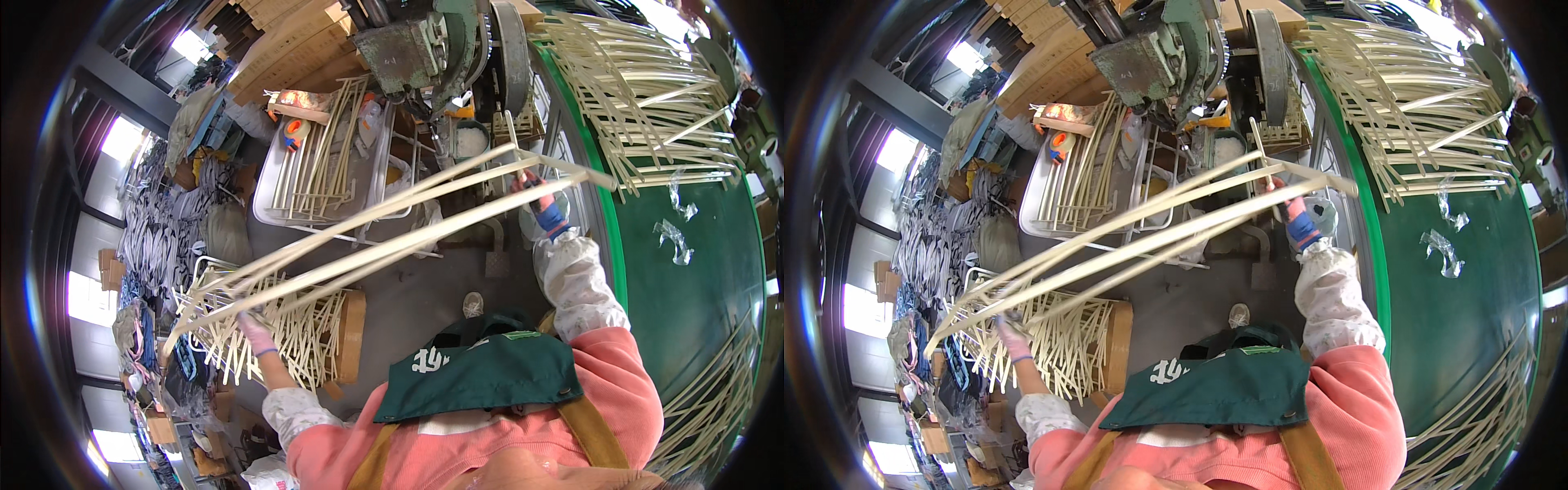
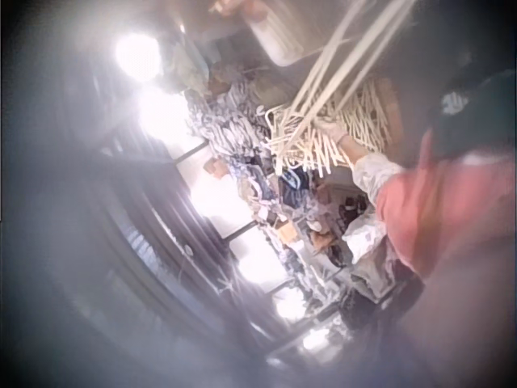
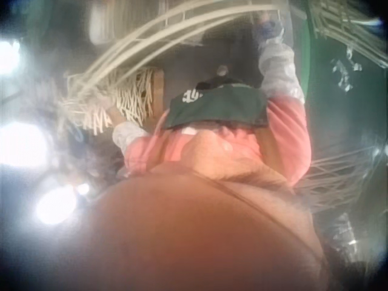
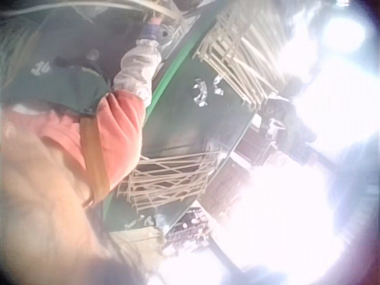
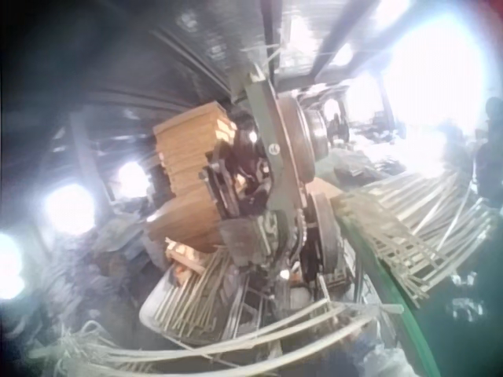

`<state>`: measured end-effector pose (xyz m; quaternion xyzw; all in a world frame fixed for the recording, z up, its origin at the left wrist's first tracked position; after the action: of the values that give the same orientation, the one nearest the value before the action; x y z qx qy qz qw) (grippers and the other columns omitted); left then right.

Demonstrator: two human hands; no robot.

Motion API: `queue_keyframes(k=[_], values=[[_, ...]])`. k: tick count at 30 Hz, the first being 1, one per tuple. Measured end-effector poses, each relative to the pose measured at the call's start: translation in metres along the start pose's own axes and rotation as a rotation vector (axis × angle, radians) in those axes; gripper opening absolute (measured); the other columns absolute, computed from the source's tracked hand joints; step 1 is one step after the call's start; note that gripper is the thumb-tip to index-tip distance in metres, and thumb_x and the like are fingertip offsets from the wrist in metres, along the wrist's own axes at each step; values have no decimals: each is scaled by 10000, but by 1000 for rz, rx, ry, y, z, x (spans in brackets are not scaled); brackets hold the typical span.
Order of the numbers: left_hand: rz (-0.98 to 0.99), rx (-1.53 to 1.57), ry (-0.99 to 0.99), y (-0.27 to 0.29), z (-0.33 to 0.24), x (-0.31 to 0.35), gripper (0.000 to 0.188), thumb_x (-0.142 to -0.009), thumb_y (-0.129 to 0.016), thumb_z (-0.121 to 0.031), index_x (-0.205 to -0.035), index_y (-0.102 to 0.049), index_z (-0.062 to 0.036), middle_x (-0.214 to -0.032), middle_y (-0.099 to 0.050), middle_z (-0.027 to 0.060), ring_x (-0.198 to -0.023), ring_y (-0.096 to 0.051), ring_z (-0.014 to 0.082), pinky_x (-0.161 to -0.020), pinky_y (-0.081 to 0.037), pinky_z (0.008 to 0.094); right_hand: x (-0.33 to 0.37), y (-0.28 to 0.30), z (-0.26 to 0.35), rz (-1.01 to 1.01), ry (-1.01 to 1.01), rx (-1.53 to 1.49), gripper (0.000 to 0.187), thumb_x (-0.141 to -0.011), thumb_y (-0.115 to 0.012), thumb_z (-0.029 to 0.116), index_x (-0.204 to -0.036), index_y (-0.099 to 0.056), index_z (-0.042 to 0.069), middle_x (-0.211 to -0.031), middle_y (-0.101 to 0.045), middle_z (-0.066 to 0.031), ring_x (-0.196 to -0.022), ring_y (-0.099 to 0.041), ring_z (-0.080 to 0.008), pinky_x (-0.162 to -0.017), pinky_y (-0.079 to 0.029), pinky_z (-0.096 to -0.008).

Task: The person repeatedly picks up thin wooden sticks, inserts them into a press machine to form rectangular frames, and places the finished frames onto a green conveyor belt. The process is continuous and repetitive throughout the clip.

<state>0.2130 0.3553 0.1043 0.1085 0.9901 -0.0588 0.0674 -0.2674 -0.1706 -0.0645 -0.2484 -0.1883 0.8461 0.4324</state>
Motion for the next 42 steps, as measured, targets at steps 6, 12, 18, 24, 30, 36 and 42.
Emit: queue_keyframes(k=[6,12,18,24,30,36,42], values=[[486,-1243,578,21,92,105,464,-855,-565,-346,-1179,-511,-18,-983,-524,96,-915,-515,189,-844,-439,297,41,-66,88,70,-161,301,245,-801,-718,189,-946,-645,6,-703,-615,15,-575,-541,-49,-488,-455,-210],[1071,-137,199,-154,55,178,521,-945,-462,-326,-1325,-418,28,-1338,-467,140,-1256,-424,225,-1063,-293,288,82,-171,76,536,-227,902,170,-753,-657,99,-916,-701,106,-672,-643,-44,-597,-597,-85,-526,-454,-260],[1603,-135,403,-304,43,244,370,-875,-596,-312,-1061,-604,8,-917,-616,35,-843,-546,95,-770,-434,256,80,-144,74,367,-367,1146,146,-791,-623,161,-913,-702,144,-559,-580,-35,-432,-526,-111,-456,-435,-279],[1400,24,541,-379,37,236,303,-833,-686,-327,-725,-634,-49,-528,-490,-37,-458,-413,39,-435,-291,216,42,-128,94,107,-293,940,134,-793,-656,147,-906,-699,89,-562,-574,-12,-486,-488,-70,-460,-402,-261],[1347,-6,468,-426,32,183,310,-811,-709,-337,-768,-670,-32,-521,-493,-47,-453,-398,27,-429,-267,210,-18,-137,90,-66,-423,787,198,-805,-701,211,-883,-697,28,-619,-610,18,-525,-500,-37,-469,-401,-212],[1539,-233,61,-441,32,142,336,-793,-714,-379,-770,-671,-47,-509,-483,-44,-455,-415,40,-434,-304,217,-41,-153,69,-109,-433,788,228,-808,-700,237,-896,-699,27,-639,-620,13,-552,-514,-38,-501,-423,-212],[1733,-257,141,-418,45,83,352,-850,-634,-376,-799,-663,-29,-524,-532,-2,-481,-487,59,-462,-393,241,-40,-147,99,-413,-618,736,143,-773,-589,-74,-903,-646,-53,-746,-656,-52,-647,-616,-112,-619,-505,-225]])
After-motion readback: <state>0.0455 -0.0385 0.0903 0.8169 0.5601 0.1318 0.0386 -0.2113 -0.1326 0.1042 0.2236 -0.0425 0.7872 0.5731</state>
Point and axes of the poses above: each hand's wrist, its own x-axis away from the middle knuckle, its own y-axis out of the back of the hand, z = x × y, the point moved 3 cm from there along -x, towards the middle knuckle
